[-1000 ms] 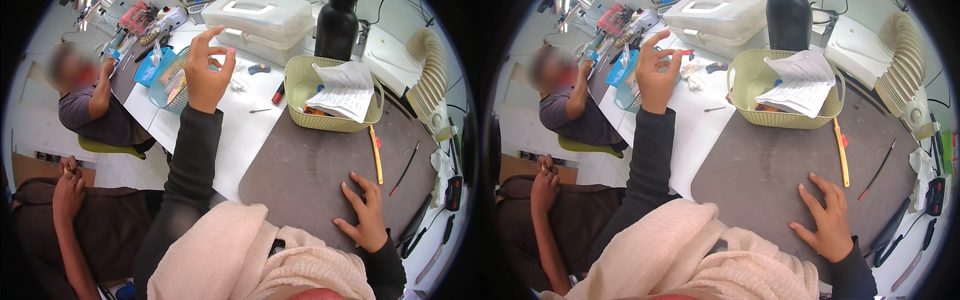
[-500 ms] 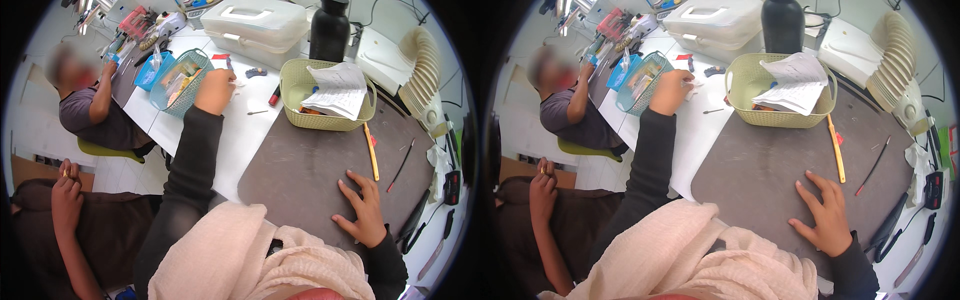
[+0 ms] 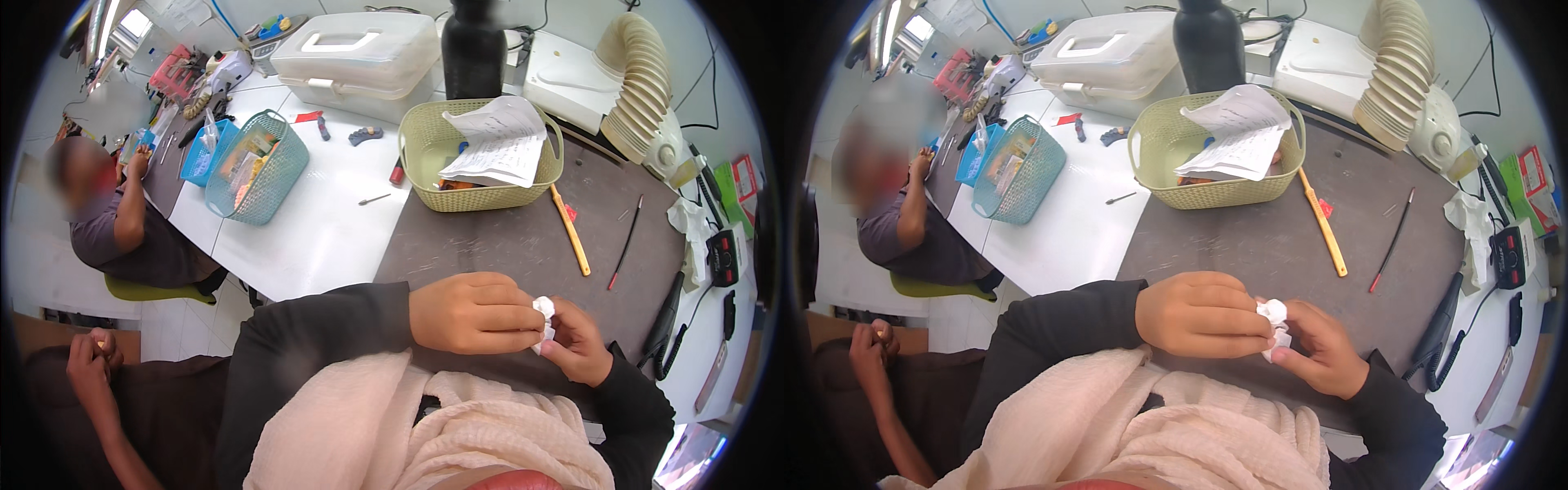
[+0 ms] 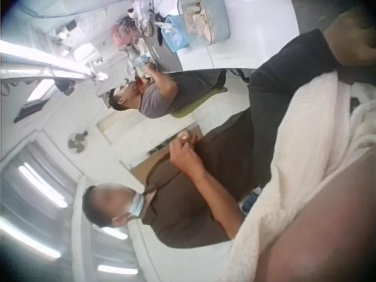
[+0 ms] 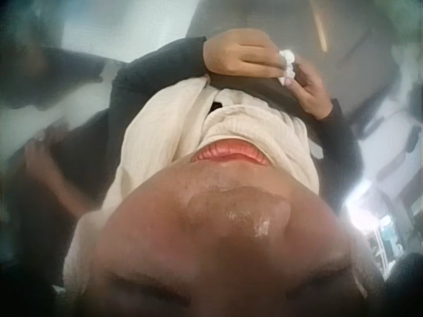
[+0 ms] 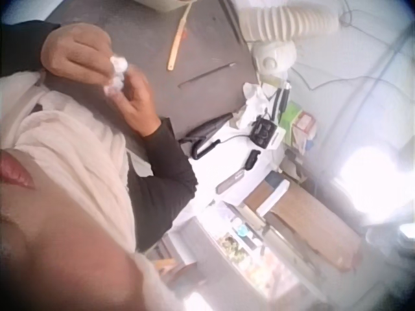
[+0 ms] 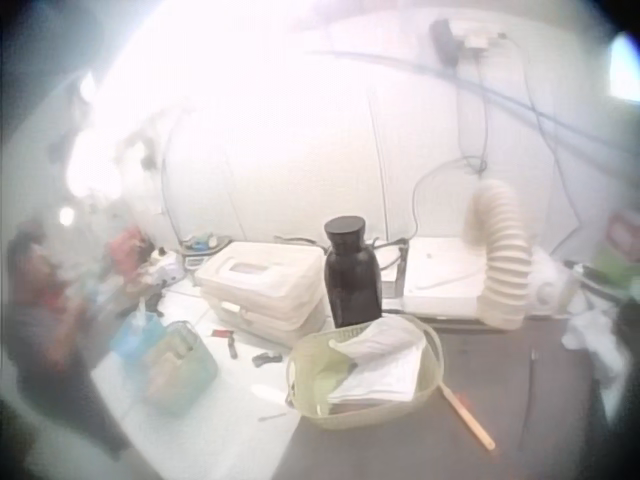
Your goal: The person assembles a dental prosthetic by placing small tooth-like components into a mold. They handle a yellow mold and a blue prosthetic base, then use a rotary tool to grind and shape a small white component. The person also handles a document and a tissue during the process.
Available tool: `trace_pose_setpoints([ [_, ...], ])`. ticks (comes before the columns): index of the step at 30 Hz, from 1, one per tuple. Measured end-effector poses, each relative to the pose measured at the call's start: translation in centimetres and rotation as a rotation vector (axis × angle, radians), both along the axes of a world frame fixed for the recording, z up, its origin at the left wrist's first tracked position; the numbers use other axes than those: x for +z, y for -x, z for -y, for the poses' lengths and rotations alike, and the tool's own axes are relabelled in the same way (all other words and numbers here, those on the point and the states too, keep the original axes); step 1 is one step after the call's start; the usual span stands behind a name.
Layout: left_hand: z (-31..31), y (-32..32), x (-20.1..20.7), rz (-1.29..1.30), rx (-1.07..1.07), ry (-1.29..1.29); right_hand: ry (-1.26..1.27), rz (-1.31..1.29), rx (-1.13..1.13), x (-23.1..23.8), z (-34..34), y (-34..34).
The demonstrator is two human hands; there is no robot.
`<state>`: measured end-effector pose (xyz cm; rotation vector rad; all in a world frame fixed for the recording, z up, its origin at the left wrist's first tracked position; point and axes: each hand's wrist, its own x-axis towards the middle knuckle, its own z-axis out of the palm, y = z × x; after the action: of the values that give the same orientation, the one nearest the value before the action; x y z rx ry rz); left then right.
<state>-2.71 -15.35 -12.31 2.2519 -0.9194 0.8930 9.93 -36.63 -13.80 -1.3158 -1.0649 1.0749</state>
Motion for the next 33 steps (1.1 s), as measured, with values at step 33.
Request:
trace_pose_setpoints([
  [33, -0.2, -0.7, 0.9, -0.879, 0.026, 0.439, -0.217, 0.476, -0.146, 1.0, 0.1, -0.8],
])
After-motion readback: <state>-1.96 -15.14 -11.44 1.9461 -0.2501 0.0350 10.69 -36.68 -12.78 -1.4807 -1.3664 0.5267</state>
